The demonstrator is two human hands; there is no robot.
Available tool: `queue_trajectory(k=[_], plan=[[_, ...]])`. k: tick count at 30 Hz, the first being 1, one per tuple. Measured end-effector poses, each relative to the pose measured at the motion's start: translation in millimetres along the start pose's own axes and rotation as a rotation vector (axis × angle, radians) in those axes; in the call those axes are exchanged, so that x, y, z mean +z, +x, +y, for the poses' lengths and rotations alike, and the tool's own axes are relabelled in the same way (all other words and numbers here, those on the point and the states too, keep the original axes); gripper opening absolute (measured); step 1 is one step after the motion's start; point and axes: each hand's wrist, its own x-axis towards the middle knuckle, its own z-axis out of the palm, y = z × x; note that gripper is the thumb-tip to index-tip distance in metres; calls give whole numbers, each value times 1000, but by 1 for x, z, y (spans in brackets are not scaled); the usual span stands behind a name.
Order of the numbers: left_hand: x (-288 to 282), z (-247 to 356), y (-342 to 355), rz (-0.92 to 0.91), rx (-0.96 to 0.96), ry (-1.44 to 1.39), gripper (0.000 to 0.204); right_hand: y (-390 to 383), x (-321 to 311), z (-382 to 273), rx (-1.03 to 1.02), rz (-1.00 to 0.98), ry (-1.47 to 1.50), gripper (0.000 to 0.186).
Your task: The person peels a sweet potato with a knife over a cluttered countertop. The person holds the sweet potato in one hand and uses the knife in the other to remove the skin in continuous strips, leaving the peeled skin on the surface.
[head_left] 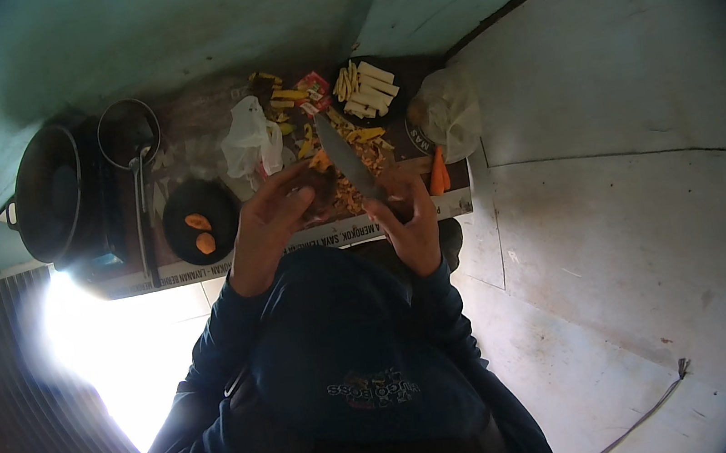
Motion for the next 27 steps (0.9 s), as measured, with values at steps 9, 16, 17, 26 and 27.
queue_trajectory(k=[9,16,17,26,27], plan=[[-10,-4,-2,-47,6,98,42,-3,1,-20,-111,-151,70,58],[-12,-4,-8,-50,-28,162,33,-1,6,-34,-249,-274,70,77],[-13,-3,-8,-44,-25,175,32,0,8,-37,-240,-286,61,78],[-18,-11,-8,-53,27,218,23,8,7,-42,-224,-348,-33,83],[-18,-12,-8,-48,24,221,23,8,5,-42,-228,-352,-46,82]])
